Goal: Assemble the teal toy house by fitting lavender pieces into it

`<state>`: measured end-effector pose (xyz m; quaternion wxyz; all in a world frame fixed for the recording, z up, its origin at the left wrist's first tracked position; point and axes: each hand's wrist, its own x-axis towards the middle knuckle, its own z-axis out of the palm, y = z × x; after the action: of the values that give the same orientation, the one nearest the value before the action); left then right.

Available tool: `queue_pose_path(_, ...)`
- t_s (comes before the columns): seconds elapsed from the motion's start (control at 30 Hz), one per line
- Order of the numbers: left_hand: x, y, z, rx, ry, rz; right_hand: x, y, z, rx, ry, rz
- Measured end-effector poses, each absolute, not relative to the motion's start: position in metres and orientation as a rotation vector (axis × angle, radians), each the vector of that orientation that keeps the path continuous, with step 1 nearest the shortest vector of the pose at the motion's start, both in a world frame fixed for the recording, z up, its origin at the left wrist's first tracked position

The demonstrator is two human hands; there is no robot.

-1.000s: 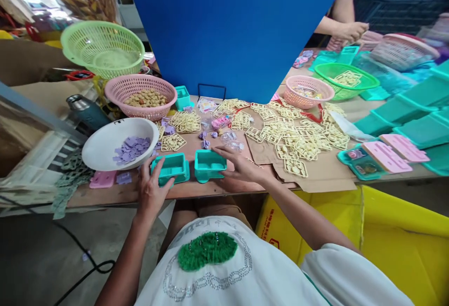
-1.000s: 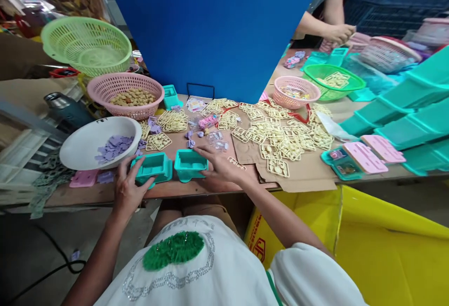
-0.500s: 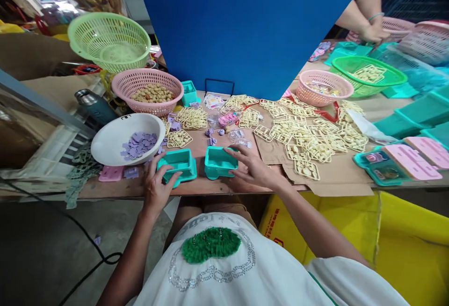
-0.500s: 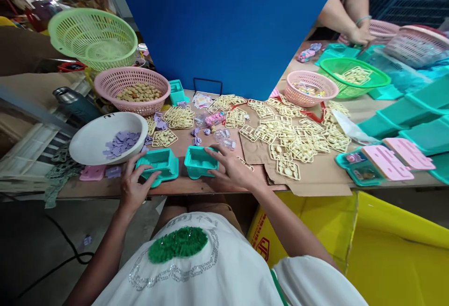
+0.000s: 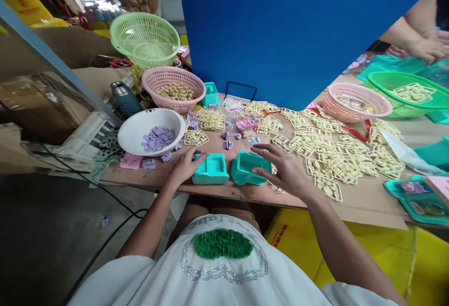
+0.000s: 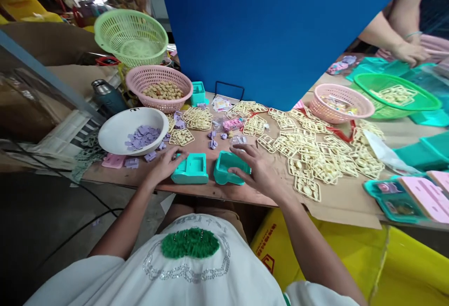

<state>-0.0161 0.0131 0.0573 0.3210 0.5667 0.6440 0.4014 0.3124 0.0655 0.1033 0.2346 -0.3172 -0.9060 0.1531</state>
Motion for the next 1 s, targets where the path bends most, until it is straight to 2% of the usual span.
queue_pose_path(0.13,-0.018,-0.004,0.046,1.347,1.667,1.359,0.287,0.073,0.114,-0.756,-2.540,0.438)
queue_pose_path(0.27,-0.037,-0.014,0.045,0.846,1.555,1.614,0.244,0.088,0.131,-0.582,-2.553,0.514)
queue_pose_path(0.37,-0.056,-0.013,0.051,0.509,1.376,1.611,0.200,0.104,0.137,-0.429,-2.588,0.583)
queue_pose_path(0.5,-0.075,-0.012,0.062,0.347,1.350,1.649,0.152,0.130,0.132,-0.303,-2.635,0.604)
queue_pose_path(0.77,-0.099,-0.011,0.090,0.369,1.489,1.725,0.092,0.161,0.116,-0.560,-2.931,0.424)
queue_pose_path(1.0,-0.101,-0.012,0.085,0.451,1.551,1.729,0.079,0.198,0.108,-0.893,-2.998,0.196)
